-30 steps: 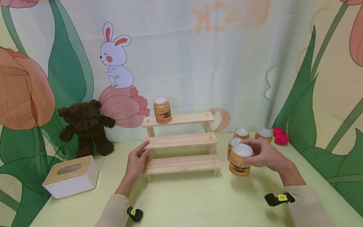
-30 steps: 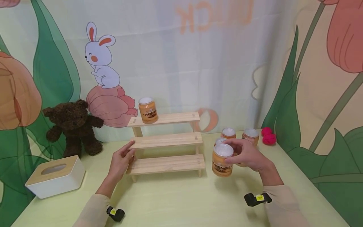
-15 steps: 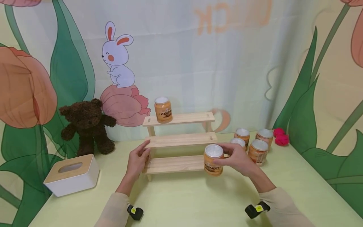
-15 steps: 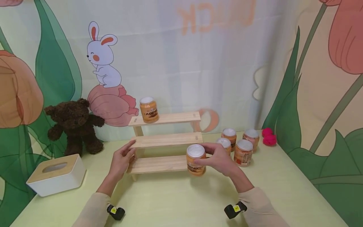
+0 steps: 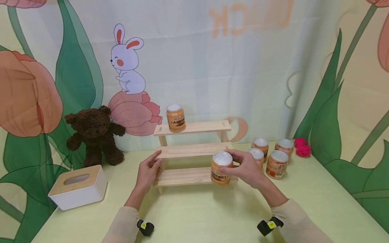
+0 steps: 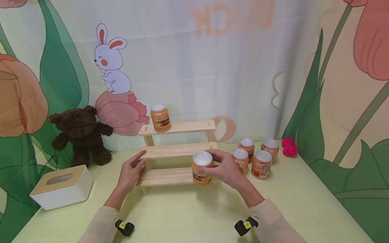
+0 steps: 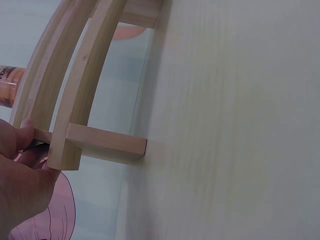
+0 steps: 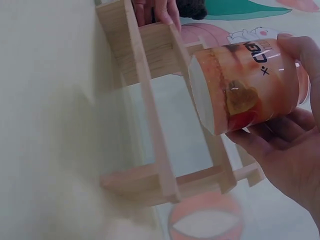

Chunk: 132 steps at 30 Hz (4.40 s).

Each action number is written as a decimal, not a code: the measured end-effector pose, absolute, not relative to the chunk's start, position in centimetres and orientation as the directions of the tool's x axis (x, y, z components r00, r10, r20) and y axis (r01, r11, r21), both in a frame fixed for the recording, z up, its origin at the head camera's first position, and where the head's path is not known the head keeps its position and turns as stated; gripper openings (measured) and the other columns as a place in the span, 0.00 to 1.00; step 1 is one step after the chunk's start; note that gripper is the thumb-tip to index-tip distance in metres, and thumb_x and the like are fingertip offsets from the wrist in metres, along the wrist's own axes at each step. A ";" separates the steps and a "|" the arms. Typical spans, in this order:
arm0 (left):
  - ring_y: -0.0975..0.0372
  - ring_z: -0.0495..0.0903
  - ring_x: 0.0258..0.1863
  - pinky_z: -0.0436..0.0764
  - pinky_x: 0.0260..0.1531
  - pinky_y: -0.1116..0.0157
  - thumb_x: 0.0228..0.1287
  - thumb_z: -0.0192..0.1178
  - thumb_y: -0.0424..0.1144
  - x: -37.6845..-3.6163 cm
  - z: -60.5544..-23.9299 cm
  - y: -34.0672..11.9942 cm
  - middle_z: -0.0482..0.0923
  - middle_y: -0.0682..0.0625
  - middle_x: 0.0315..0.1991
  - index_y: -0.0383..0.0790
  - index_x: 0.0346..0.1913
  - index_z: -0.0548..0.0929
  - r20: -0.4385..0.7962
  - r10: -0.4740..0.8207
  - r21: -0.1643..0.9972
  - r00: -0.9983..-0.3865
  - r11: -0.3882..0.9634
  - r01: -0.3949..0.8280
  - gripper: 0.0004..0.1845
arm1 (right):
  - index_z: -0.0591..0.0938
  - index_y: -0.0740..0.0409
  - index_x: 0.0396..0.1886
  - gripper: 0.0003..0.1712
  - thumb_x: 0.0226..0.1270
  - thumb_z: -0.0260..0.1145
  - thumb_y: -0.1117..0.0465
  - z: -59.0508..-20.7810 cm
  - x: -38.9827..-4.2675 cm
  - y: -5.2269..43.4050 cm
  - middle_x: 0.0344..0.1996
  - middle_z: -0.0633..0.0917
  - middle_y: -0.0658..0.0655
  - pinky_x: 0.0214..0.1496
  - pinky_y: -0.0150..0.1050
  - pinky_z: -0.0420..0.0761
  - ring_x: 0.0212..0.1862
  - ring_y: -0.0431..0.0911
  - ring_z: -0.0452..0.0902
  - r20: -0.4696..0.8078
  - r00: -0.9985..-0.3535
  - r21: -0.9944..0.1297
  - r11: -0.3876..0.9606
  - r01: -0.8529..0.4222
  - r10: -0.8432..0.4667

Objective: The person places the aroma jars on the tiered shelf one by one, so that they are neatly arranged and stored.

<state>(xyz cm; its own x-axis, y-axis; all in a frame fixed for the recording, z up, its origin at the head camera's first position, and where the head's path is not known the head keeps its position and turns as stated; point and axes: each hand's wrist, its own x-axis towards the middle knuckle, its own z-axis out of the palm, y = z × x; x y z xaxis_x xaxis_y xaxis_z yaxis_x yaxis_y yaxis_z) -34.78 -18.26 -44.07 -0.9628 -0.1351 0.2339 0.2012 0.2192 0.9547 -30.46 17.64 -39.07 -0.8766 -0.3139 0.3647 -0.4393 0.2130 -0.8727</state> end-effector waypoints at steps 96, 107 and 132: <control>0.55 0.75 0.35 0.74 0.30 0.71 0.74 0.58 0.35 -34.6 -44.1 -18.3 0.82 0.43 0.40 0.44 0.67 0.78 0.256 -0.143 0.948 -0.956 0.229 0.220 0.21 | 0.64 0.60 0.75 0.47 0.63 0.73 0.45 -30.3 -43.4 11.7 0.64 0.74 0.60 0.63 0.50 0.73 0.64 0.53 0.70 0.297 -0.951 -0.911 0.272 -0.309 -0.084; 0.55 0.75 0.34 0.76 0.31 0.70 0.74 0.58 0.36 -34.6 -44.1 -18.4 0.81 0.47 0.36 0.45 0.68 0.78 0.253 -0.136 0.946 -0.958 0.244 0.215 0.22 | 0.68 0.65 0.71 0.41 0.66 0.72 0.50 -33.7 -39.7 14.8 0.65 0.74 0.62 0.66 0.48 0.71 0.67 0.55 0.68 0.397 -0.918 -0.910 0.126 -0.396 -0.016; 0.58 0.74 0.33 0.75 0.31 0.71 0.75 0.57 0.35 -34.6 -44.3 -18.1 0.80 0.37 0.41 0.45 0.68 0.77 0.254 -0.144 0.944 -0.956 0.251 0.213 0.21 | 0.78 0.63 0.63 0.30 0.64 0.74 0.57 -37.2 -32.4 23.8 0.58 0.81 0.59 0.60 0.44 0.76 0.60 0.52 0.76 0.564 -0.824 -0.770 0.400 -0.497 0.060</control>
